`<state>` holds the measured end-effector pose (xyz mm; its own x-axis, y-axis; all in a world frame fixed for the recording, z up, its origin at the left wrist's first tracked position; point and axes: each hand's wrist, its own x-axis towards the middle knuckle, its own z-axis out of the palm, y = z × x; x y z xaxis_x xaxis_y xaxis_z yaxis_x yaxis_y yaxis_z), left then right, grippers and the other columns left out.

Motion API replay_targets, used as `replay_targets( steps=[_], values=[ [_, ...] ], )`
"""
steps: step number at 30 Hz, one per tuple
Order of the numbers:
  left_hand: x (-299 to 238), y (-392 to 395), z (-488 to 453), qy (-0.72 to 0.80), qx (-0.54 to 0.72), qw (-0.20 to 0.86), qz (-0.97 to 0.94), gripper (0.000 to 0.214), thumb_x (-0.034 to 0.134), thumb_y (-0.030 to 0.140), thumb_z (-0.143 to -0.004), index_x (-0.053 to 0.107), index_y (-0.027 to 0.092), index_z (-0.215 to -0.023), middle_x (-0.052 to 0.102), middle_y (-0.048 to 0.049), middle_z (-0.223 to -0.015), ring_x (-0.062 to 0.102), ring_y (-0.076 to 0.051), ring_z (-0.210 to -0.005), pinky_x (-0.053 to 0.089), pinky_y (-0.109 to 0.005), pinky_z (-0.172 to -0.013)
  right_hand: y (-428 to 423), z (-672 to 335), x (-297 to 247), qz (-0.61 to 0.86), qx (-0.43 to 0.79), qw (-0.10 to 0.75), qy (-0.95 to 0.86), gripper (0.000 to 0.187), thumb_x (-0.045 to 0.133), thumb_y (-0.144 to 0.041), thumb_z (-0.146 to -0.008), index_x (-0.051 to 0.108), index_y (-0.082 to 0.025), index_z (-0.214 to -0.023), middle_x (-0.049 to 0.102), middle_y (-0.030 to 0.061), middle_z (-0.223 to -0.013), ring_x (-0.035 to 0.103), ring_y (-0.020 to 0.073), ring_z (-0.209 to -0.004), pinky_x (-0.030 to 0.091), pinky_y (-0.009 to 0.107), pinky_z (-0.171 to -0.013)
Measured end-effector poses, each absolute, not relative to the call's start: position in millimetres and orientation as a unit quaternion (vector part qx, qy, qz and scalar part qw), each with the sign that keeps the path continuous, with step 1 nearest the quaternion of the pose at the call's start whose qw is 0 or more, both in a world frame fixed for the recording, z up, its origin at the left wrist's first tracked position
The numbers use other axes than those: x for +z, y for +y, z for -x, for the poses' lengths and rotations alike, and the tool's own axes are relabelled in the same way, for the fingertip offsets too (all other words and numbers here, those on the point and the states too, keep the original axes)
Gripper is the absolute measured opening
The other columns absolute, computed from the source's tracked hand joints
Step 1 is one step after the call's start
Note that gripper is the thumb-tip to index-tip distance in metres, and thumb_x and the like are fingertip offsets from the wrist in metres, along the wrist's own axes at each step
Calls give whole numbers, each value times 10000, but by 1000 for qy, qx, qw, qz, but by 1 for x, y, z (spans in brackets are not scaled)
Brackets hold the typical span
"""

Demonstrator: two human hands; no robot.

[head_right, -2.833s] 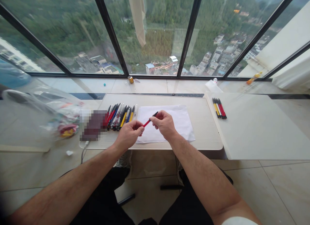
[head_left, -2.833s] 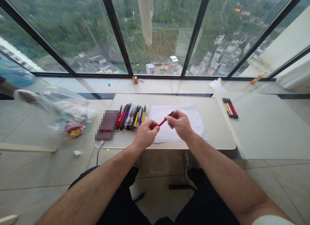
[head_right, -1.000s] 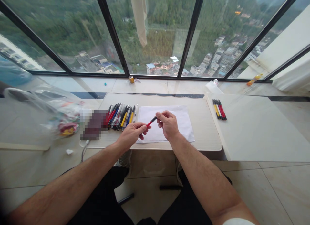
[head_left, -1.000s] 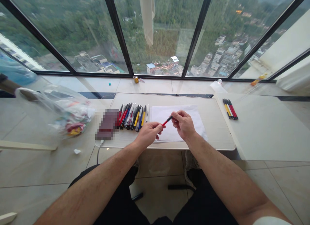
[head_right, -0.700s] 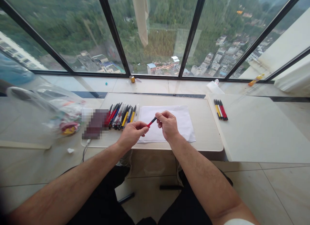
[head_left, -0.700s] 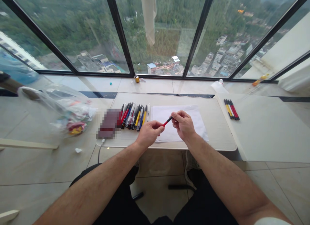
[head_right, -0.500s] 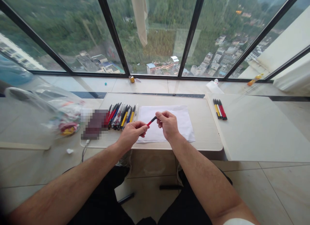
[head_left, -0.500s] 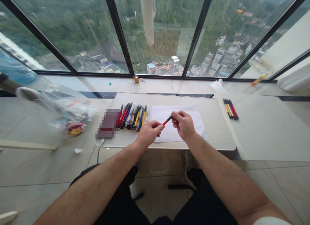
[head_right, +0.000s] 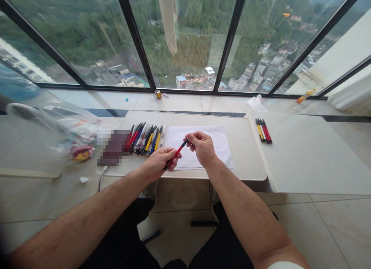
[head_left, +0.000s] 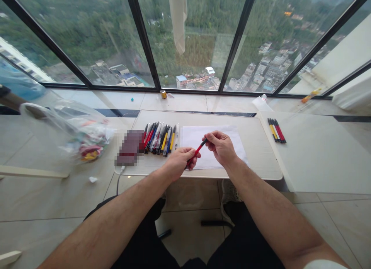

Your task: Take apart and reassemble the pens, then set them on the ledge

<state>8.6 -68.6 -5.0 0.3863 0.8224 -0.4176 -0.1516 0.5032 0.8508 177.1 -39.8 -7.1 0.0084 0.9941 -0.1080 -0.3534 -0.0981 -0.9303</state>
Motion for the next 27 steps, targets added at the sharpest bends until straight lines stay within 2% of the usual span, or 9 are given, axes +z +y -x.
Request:
replay_targets(
  steps=[5,14,27],
  values=[
    [0,-66,-6,433,320,761,-363,303,675,425,-781,635,126,-747,495,10,-537,409,-64,-445,292,-199,-425,-38,-184,0,417,618,533,-401,280,779,-435,-699,718,-172,-776,726,65,-800,556,102,-567,338,219,-431],
    [0,-63,-4,449,307,740,-396,266,627,355,-819,637,106,-727,470,16,-518,359,-46,-407,254,-188,-399,-36,-187,-4,394,629,537,-400,287,770,-416,-729,737,-159,-853,724,73,-811,569,100,-569,395,210,-442],
    [-1,-63,-6,457,321,712,-426,226,613,321,-820,629,110,-742,523,0,-543,423,-65,-439,284,-194,-416,-37,-187,-1,381,641,555,-369,261,768,-375,-743,739,-163,-891,724,76,-838,552,92,-575,409,197,-424]
  ],
)
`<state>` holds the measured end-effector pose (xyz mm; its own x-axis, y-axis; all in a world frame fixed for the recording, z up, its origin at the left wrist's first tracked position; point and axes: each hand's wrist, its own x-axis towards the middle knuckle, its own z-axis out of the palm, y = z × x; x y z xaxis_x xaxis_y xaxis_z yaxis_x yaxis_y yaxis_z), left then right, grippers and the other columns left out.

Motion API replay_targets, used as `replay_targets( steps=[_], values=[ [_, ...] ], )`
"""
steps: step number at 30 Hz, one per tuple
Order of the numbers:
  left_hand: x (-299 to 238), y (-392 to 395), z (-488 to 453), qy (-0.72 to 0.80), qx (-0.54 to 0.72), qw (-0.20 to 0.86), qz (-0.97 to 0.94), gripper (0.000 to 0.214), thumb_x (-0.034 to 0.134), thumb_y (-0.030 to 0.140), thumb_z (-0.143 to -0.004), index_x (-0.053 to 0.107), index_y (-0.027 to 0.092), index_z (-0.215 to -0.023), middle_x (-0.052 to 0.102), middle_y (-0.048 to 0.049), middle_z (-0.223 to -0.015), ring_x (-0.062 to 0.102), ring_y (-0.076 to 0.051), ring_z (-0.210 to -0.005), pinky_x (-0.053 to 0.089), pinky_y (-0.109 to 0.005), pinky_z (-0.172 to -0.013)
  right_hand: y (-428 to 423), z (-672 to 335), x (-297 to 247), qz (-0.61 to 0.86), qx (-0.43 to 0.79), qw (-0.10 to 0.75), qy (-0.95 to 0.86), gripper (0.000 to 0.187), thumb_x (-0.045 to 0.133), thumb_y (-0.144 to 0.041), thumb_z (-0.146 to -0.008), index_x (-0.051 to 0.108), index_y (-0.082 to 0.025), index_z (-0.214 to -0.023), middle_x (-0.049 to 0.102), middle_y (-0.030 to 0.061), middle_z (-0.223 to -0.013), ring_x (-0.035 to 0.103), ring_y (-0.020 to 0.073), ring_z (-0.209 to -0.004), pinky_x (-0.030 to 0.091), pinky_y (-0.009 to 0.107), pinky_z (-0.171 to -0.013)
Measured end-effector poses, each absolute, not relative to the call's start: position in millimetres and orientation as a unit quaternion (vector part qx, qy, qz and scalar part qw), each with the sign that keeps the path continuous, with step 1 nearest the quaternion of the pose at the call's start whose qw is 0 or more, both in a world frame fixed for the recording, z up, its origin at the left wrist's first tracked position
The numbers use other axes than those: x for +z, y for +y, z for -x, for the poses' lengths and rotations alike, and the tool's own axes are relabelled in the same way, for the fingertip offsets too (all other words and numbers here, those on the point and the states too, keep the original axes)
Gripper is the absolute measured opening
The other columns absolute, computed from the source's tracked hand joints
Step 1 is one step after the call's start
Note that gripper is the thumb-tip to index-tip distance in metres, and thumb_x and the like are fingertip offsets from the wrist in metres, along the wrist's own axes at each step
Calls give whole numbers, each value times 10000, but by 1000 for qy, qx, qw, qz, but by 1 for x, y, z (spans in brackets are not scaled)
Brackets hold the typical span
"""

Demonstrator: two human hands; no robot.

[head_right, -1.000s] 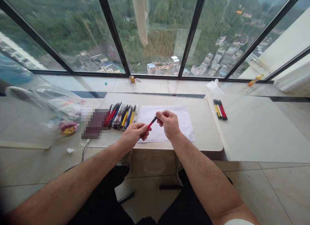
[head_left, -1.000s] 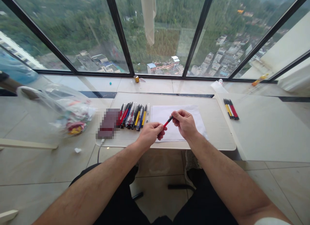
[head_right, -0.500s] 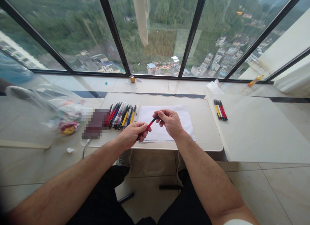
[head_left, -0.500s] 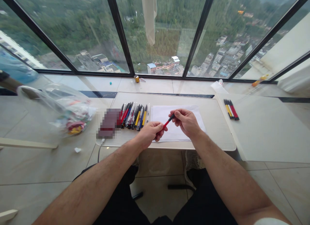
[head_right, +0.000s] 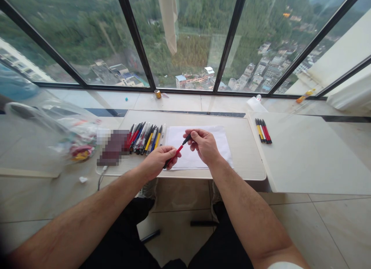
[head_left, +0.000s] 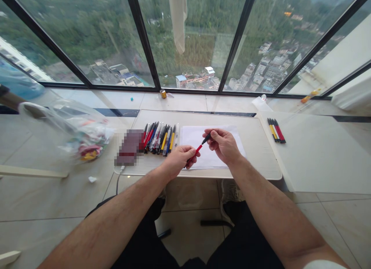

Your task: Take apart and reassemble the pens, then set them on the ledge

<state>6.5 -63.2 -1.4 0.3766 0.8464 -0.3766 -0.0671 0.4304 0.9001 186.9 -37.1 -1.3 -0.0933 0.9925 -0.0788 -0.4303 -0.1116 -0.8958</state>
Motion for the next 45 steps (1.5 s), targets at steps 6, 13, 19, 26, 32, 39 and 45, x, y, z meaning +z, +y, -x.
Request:
replay_targets(
  steps=[6,13,19,26,32,39,45],
  values=[
    [-2,-62,-5,474,323,689,-443,166,635,284,-789,616,125,-747,565,-7,-593,456,-69,-450,298,-197,-410,-36,-188,1,386,625,578,-354,254,772,-364,-735,728,-154,-871,715,70,-810,553,93,-574,429,197,-425],
    [-1,-62,-5,472,326,694,-435,162,624,284,-799,609,127,-760,575,-6,-596,463,-65,-445,309,-192,-419,-37,-188,0,398,610,570,-380,257,764,-379,-745,716,-155,-863,714,69,-811,564,100,-572,462,217,-443],
    [-2,-63,-5,476,325,693,-434,186,628,307,-802,618,126,-758,583,-14,-592,480,-73,-447,331,-199,-429,-41,-180,-2,385,634,560,-371,253,763,-385,-748,715,-161,-854,719,66,-816,571,99,-563,478,220,-448],
    [-6,-62,-4,462,342,700,-424,218,671,344,-774,611,136,-746,600,-17,-601,491,-79,-452,349,-207,-438,-41,-180,-3,393,620,554,-394,265,758,-404,-751,716,-163,-853,719,64,-819,587,108,-576,475,225,-448],
    [-3,-63,-6,461,357,692,-426,229,707,336,-739,595,137,-735,609,-15,-597,496,-83,-456,367,-216,-454,-42,-178,-4,403,615,553,-391,292,761,-429,-740,713,-162,-849,725,69,-827,593,108,-574,459,220,-438],
    [-1,-64,-8,473,386,659,-440,218,737,297,-695,583,144,-716,597,3,-575,501,-86,-484,395,-225,-497,-43,-174,-4,421,608,562,-371,291,799,-416,-692,662,-164,-744,712,55,-777,576,107,-570,437,217,-425],
    [-4,-63,-7,483,382,644,-454,212,741,286,-687,584,146,-713,584,13,-562,504,-89,-494,404,-229,-509,-44,-170,-7,420,605,587,-338,418,857,-374,-621,480,-194,-600,562,-39,-539,472,77,-455,339,205,-376]
  ],
)
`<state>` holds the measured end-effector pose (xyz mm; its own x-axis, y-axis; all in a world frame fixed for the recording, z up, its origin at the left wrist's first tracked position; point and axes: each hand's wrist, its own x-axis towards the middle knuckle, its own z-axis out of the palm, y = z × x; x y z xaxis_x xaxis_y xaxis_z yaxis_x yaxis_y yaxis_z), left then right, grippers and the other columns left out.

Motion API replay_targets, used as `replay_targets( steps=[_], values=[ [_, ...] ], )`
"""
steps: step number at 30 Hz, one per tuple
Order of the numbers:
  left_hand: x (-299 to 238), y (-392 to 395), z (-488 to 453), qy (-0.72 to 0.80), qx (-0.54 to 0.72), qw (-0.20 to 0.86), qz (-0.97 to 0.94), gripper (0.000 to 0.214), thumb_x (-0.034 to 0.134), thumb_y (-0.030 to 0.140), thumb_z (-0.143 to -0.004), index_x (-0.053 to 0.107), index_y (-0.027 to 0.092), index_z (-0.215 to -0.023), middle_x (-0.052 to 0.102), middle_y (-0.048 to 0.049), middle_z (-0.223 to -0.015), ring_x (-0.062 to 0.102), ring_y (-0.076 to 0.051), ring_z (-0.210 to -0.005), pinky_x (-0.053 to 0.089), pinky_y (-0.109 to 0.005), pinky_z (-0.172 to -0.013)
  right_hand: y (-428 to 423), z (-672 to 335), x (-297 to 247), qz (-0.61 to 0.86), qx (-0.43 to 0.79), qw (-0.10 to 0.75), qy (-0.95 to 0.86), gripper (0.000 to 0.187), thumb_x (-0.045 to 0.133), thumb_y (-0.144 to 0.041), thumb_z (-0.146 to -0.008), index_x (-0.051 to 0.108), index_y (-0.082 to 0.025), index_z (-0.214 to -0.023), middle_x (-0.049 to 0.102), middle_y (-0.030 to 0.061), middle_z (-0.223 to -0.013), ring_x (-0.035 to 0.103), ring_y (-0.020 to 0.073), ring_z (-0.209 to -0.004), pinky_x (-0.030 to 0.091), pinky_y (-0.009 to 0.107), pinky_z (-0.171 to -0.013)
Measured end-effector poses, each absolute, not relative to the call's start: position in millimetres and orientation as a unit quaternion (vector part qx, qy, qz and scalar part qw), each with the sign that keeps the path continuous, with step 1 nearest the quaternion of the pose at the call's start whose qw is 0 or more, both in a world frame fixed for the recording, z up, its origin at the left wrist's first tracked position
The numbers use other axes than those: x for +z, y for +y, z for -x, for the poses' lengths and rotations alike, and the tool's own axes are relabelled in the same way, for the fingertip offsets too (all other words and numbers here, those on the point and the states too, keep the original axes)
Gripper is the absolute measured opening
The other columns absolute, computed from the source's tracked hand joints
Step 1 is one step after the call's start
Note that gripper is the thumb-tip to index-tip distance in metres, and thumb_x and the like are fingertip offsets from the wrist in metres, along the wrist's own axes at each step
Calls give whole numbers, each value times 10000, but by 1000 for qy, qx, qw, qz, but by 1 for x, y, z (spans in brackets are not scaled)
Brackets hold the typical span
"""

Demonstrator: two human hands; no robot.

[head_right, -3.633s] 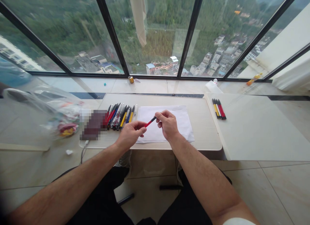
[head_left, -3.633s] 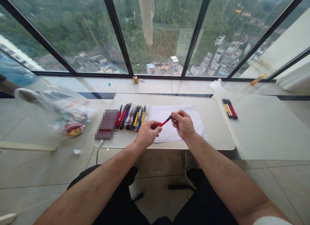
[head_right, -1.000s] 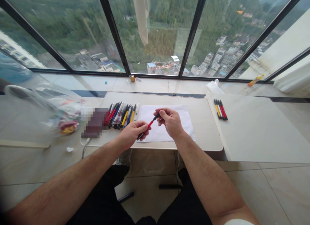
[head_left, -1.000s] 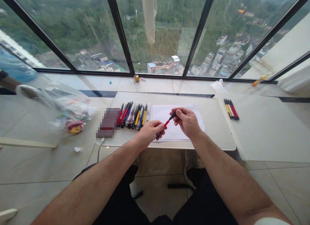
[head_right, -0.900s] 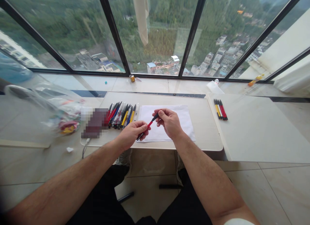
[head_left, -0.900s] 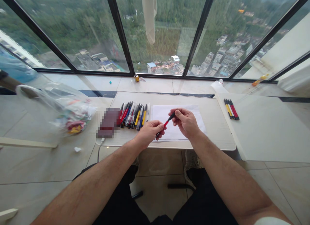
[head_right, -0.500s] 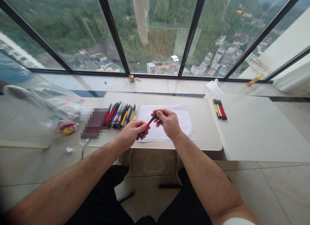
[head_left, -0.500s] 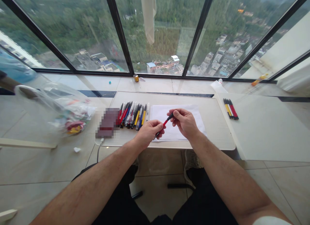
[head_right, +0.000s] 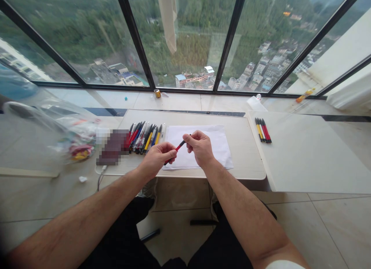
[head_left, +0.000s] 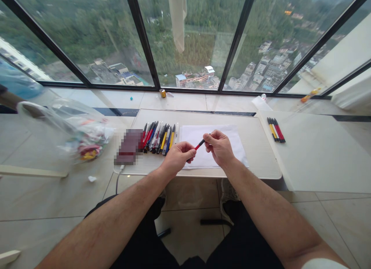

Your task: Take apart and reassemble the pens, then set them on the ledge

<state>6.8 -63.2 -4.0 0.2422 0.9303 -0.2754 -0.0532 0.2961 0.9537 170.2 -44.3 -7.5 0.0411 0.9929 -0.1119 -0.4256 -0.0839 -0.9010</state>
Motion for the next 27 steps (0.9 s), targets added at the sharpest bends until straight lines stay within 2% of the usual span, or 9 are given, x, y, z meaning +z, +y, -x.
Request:
replay_targets(
  steps=[3,6,8,11,14,17,21,23,27],
  values=[
    [-3,-62,-7,484,384,646,-449,214,737,291,-688,584,144,-714,591,9,-575,508,-90,-495,406,-231,-508,-45,-171,-6,427,607,578,-338,349,849,-374,-629,557,-184,-657,588,-25,-588,485,82,-484,338,203,-374],
    [-2,-61,-7,487,387,648,-439,220,738,295,-685,581,143,-714,594,8,-579,504,-88,-486,398,-229,-498,-46,-173,-2,420,628,562,-336,302,808,-380,-675,676,-173,-852,690,38,-822,531,93,-578,363,201,-394],
    [-2,-61,-7,488,386,651,-435,226,741,297,-682,578,144,-713,593,8,-576,504,-88,-483,397,-230,-496,-47,-174,-1,414,630,561,-341,296,787,-369,-691,695,-173,-894,707,61,-905,547,100,-619,371,202,-409],
    [-4,-62,-7,487,380,651,-440,232,749,300,-676,580,144,-709,589,8,-568,507,-90,-486,404,-232,-504,-45,-173,-3,423,614,573,-341,244,816,-338,-651,649,-176,-726,702,42,-821,540,100,-601,352,203,-404],
    [-4,-63,-8,488,376,651,-443,224,745,294,-679,582,144,-710,590,6,-569,507,-89,-490,408,-231,-508,-43,-172,-6,431,612,578,-324,345,855,-323,-600,538,-187,-607,645,-2,-668,509,90,-539,312,201,-386],
    [-3,-62,-8,485,382,653,-438,222,743,294,-679,578,146,-704,596,4,-578,508,-88,-490,407,-229,-505,-43,-172,-6,434,622,573,-310,327,853,-343,-601,568,-189,-643,623,-12,-648,498,86,-528,306,200,-386],
    [-3,-61,-8,488,384,655,-431,231,750,298,-671,579,146,-703,596,2,-577,505,-87,-482,399,-226,-493,-45,-174,-3,421,631,561,-331,247,790,-345,-669,697,-177,-824,697,47,-857,527,96,-607,326,203,-404],
    [-3,-62,-8,488,383,656,-430,227,745,298,-677,579,146,-707,597,0,-577,505,-89,-481,398,-226,-490,-45,-174,-3,421,622,563,-346,218,783,-324,-673,708,-173,-811,701,52,-863,520,96,-613,327,205,-407],
    [-5,-63,-8,485,381,659,-431,195,717,291,-700,586,147,-713,607,-10,-588,511,-95,-492,406,-231,-494,-43,-173,-7,431,603,572,-353,208,805,-323,-660,667,-176,-712,661,19,-729,486,83,-550,315,208,-402]
  ],
)
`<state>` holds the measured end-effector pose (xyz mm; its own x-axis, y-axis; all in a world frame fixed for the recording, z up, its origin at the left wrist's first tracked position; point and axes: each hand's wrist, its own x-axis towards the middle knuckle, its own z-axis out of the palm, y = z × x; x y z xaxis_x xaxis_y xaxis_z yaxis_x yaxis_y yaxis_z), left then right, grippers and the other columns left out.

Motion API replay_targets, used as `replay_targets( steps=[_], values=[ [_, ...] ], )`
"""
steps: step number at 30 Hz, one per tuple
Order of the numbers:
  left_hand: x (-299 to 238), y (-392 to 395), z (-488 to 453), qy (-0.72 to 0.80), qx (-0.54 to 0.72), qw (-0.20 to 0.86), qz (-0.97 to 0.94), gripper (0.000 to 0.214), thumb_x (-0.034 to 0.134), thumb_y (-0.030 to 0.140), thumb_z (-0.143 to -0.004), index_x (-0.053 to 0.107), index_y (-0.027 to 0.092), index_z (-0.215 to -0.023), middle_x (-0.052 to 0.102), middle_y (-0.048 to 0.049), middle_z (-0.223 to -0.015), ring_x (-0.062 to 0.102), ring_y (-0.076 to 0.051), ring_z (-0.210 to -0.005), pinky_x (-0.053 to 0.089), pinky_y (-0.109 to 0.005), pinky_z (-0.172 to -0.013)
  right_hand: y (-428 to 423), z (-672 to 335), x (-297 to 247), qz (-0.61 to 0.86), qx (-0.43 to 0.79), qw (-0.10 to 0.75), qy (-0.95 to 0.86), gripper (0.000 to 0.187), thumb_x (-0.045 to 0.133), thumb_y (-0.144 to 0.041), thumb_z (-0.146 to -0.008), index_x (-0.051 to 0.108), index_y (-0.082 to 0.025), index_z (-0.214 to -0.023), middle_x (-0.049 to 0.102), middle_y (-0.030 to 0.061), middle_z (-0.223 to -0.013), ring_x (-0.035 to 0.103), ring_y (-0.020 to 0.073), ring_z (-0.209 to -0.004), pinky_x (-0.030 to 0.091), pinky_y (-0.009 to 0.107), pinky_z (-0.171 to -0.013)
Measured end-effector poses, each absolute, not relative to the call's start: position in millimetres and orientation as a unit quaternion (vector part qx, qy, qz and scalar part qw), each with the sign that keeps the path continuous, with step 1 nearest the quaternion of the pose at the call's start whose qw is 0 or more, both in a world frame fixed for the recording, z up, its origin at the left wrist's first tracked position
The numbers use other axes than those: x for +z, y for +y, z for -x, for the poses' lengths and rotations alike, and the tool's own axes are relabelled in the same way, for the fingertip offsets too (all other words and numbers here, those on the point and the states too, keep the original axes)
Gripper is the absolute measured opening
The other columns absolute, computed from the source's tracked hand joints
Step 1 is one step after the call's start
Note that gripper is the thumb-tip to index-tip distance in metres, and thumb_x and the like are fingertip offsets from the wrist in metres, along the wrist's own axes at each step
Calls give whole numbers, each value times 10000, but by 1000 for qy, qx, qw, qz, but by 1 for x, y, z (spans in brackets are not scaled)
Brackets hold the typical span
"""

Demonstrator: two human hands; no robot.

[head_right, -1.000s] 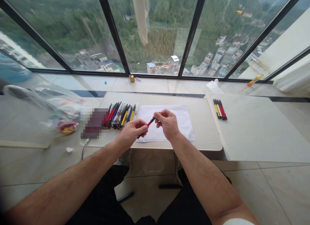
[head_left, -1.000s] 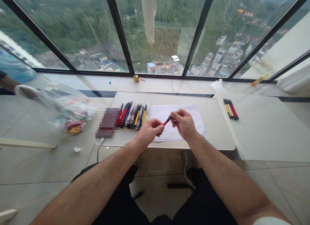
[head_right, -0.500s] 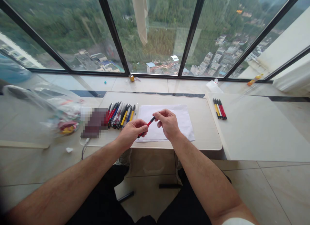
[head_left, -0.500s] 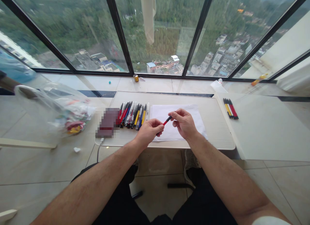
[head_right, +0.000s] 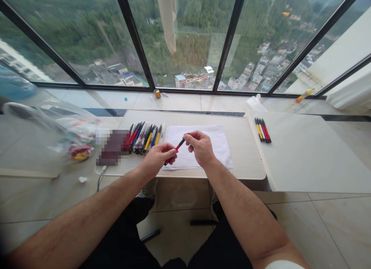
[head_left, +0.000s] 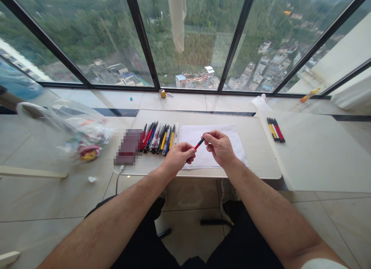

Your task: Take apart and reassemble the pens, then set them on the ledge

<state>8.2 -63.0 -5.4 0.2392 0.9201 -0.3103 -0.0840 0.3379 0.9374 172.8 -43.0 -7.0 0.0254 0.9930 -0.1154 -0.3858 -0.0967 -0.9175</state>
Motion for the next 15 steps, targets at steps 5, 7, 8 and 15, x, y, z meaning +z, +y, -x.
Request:
replay_targets(
  steps=[5,7,8,15],
  values=[
    [-7,-63,-7,487,367,665,-431,209,710,327,-724,624,136,-707,601,-18,-593,499,-90,-480,383,-225,-476,-42,-173,-9,431,604,577,-341,275,819,-328,-651,584,-186,-635,560,-34,-557,426,66,-464,297,211,-400],
    [-7,-62,-6,474,364,674,-434,231,697,353,-746,641,131,-718,587,-13,-585,477,-80,-461,351,-218,-456,-42,-175,-6,428,614,574,-333,247,820,-332,-648,626,-182,-678,615,-10,-629,446,71,-493,294,210,-397],
    [-7,-61,-6,468,363,678,-436,242,688,365,-757,648,128,-724,578,-11,-580,467,-76,-453,335,-215,-447,-42,-176,-5,426,617,572,-333,236,818,-337,-649,654,-179,-712,647,8,-689,461,76,-518,296,210,-397],
    [-2,-61,-6,475,354,673,-442,258,670,377,-772,656,119,-763,589,-21,-606,452,-70,-458,310,-210,-429,-40,-180,-5,419,608,578,-348,221,814,-352,-660,695,-180,-730,670,31,-743,465,83,-551,306,213,-402]
  ],
)
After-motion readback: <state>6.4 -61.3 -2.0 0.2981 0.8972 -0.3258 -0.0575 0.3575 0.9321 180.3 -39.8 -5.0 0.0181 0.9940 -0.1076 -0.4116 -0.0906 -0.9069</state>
